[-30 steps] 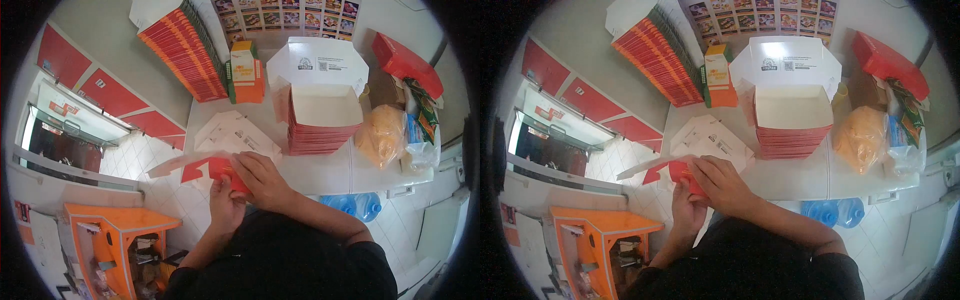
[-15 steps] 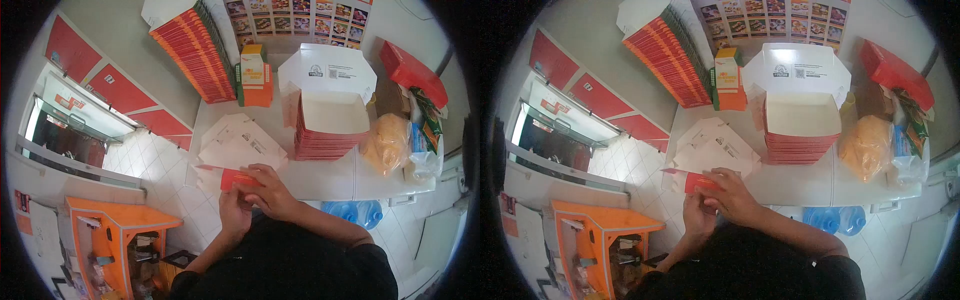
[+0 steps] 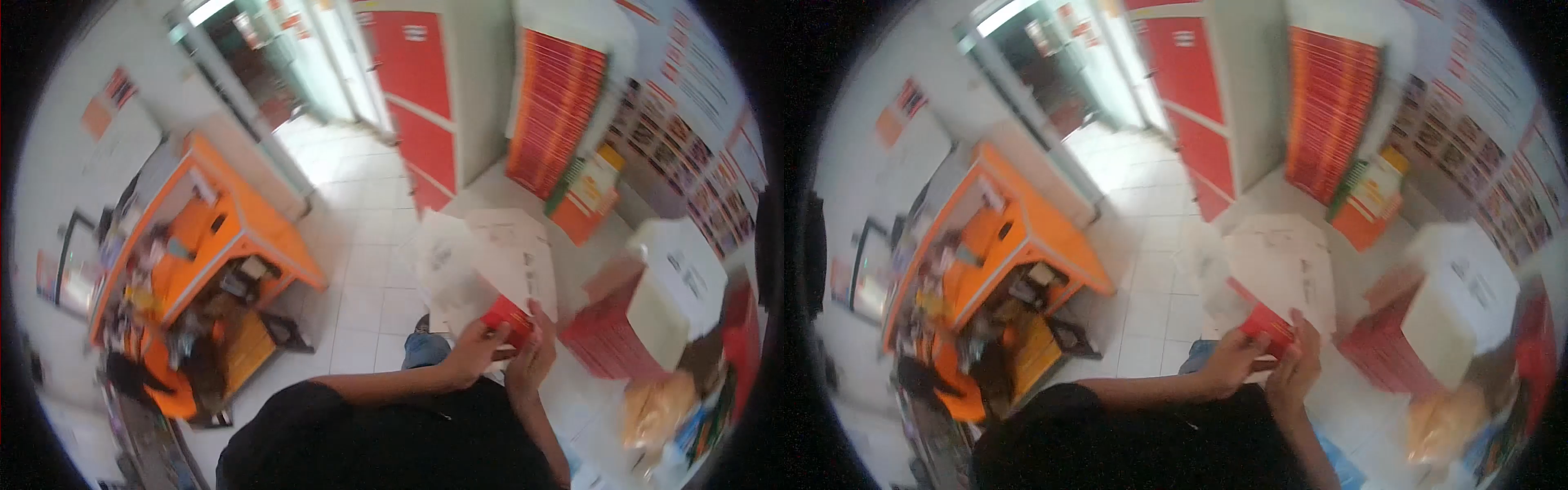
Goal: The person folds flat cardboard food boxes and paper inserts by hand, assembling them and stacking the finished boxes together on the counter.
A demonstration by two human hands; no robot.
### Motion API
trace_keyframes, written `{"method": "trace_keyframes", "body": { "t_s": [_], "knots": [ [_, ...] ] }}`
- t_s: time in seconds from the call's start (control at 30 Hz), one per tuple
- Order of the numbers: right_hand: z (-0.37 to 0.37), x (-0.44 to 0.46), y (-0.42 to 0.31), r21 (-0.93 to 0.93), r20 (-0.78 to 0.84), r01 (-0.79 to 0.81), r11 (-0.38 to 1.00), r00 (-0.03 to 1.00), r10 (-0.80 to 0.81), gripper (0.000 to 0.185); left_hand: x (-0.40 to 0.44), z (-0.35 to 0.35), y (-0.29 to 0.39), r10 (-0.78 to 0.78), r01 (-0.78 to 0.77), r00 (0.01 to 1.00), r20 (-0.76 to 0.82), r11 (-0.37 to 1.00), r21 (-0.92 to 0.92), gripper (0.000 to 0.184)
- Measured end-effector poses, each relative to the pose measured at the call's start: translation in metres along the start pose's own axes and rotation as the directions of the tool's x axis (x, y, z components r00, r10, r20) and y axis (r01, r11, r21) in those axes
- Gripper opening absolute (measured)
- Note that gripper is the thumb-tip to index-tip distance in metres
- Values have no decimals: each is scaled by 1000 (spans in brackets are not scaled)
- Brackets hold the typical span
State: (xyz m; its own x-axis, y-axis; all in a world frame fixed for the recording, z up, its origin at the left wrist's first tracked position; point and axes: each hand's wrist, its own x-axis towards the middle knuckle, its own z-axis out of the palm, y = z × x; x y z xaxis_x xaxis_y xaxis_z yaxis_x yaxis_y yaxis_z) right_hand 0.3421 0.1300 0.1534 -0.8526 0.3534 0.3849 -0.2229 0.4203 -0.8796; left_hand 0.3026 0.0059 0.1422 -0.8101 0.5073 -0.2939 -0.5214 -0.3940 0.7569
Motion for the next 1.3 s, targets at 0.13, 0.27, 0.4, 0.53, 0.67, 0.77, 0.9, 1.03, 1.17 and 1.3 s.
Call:
{"method": "trace_keyframes", "body": {
  "t_s": [0.13,0.27,0.4,0.53,0.67,0.77,0.9,1.03,1.17,1.3],
  "knots": [
    [10,4,16,-439,47,355,825,926,-373,56,1,2,5,5,-5,1000,-10,1000,10,34],
    [0,-2,10,-549,406,581,601,814,-415,62,7,-11,12,0,-7,999,-47,986,-164,32],
    [5,-3,11,-410,421,470,782,858,-295,67,3,-18,13,-47,22,995,-85,960,-279,34],
    [21,-2,9,-299,228,205,932,964,-139,68,-9,-7,2,141,-148,988,-60,981,-126,37],
    [31,-4,20,-276,240,121,954,969,-54,70,-15,-15,3,188,-185,980,-60,981,52,40],
    [35,-3,7,-270,293,203,941,949,-121,70,-16,-14,-2,368,-368,929,-26,930,18,41],
    [3,8,23,282,284,23,959,953,-106,59,-15,-50,7,309,-305,950,43,891,335,39],
    [-37,29,14,-31,650,-108,994,753,102,57,-47,-62,28,251,-377,926,283,542,751,36],
    [-18,19,4,18,731,217,976,663,-161,39,-74,-55,42,156,-196,979,130,555,808,48],
    [-7,17,4,-65,566,-21,998,823,54,41,-68,-54,27,280,-269,952,122,581,768,56]
  ]
}}
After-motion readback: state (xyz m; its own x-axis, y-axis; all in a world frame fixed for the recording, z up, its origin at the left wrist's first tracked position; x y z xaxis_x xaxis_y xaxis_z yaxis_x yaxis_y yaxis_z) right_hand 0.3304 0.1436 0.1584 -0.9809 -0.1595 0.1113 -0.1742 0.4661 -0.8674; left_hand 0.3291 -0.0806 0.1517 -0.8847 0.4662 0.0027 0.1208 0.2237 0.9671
